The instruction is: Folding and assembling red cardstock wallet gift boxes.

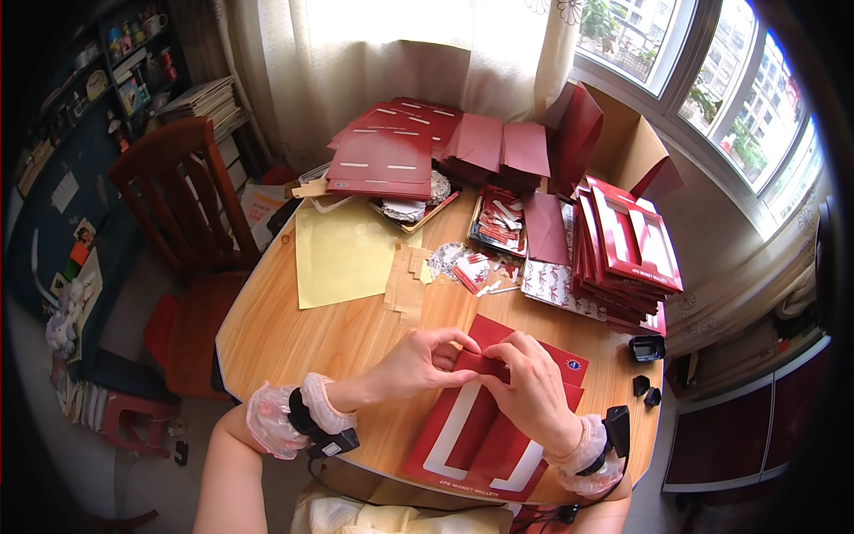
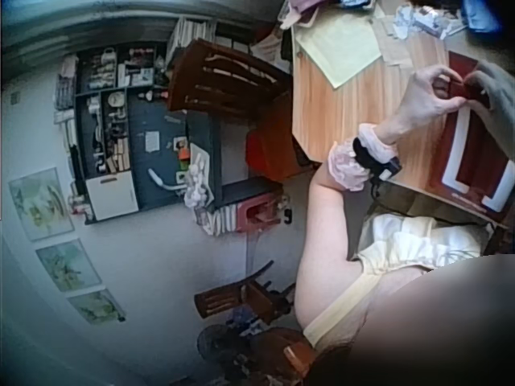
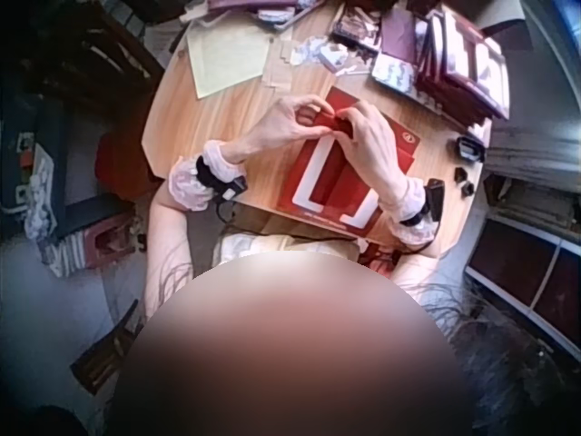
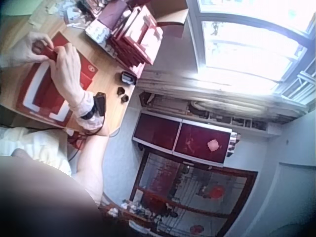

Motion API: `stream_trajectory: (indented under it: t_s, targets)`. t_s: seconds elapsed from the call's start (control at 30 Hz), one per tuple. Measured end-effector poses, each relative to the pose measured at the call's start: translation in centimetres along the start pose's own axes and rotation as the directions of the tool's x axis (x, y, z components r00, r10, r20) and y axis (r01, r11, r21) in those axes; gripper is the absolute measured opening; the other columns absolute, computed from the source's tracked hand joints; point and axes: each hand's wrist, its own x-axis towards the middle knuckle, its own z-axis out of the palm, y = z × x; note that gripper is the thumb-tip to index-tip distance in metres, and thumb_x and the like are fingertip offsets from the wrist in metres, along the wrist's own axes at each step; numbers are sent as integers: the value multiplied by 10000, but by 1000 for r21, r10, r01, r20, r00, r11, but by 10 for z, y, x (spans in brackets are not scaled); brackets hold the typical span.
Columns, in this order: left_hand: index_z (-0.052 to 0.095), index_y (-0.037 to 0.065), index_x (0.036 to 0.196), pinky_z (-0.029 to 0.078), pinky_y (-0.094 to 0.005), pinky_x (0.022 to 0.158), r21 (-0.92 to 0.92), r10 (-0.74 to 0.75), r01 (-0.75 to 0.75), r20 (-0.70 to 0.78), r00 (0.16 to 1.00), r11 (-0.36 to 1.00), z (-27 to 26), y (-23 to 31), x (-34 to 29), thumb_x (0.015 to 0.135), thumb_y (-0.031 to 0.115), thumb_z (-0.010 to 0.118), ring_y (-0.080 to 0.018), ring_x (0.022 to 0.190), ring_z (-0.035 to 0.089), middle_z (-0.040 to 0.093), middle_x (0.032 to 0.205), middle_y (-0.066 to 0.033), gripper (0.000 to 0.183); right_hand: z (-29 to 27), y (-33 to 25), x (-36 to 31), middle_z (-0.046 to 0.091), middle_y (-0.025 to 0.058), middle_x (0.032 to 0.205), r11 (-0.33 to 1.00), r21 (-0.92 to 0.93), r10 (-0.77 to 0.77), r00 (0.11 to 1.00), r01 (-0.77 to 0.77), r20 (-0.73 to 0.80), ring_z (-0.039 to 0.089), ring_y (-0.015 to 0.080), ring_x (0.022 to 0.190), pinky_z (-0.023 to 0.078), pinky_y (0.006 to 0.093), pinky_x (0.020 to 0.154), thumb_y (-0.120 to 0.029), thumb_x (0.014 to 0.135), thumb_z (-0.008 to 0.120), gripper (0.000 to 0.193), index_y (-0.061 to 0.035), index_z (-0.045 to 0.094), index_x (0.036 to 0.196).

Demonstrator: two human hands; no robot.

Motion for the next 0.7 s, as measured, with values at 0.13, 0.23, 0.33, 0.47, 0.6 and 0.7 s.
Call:
stream_trajectory:
  t_s: [0.13, 0.23, 0.33, 0.47, 0.6, 0.7]
  targets:
    - [614, 1, 1174, 565, -244, 866, 45, -15, 16, -21, 1000, 999, -2, 1, -1, 898, 27, 720, -97, 972, 665, 710, 1064, -77, 298, 1, -3, -2, 595, 110, 917, 994, -87, 59, 998, -61, -24, 594, 307, 913, 488, 396, 811, -147, 741, 793, 270, -27, 669, 949]
    - [617, -2, 1170, 565, -246, 871, 30, -14, 15, -21, 1000, 999, -3, 1, -2, 897, 33, 721, -95, 977, 665, 713, 1059, -70, 293, 0, -1, -2, 599, 100, 894, 990, -131, 57, 998, -62, -37, 597, 298, 899, 483, 394, 799, -185, 739, 804, 267, -31, 673, 914]
    - [627, -6, 1176, 564, -245, 875, 44, 23, -22, -30, 999, 999, -2, 2, -1, 900, 26, 715, -93, 981, 665, 709, 1068, -61, 291, 1, 1, -1, 601, 99, 883, 989, -151, -4, 999, -2, -37, 598, 291, 888, 477, 393, 790, -198, 737, 811, 263, -34, 672, 890]
    - [642, -8, 1175, 561, -241, 880, 46, 48, -48, 6, 999, 998, -1, -1, 0, 905, 16, 704, -91, 984, 665, 704, 1078, -53, 278, 1, 2, -2, 605, 96, 885, 993, -116, -13, 1000, 11, -19, 600, 287, 878, 477, 391, 787, -203, 737, 813, 268, -34, 673, 891]
    - [652, -8, 1171, 559, -240, 889, 34, 25, -26, 13, 1000, 999, 0, 1, -1, 908, 5, 695, -93, 987, 665, 699, 1082, -52, 267, -4, -2, -2, 613, 92, 888, 995, -83, 60, 998, -59, 5, 606, 288, 887, 490, 394, 779, -207, 735, 817, 274, -34, 681, 899]
    - [653, -7, 1168, 559, -239, 888, 7, 15, -15, 0, 1000, 1000, -2, -3, -2, 907, 2, 695, -93, 987, 665, 697, 1085, -50, 265, -7, -1, -5, 619, 92, 893, 990, -95, 101, 995, -100, 5, 612, 291, 886, 500, 395, 775, -206, 732, 819, 272, -34, 688, 899]
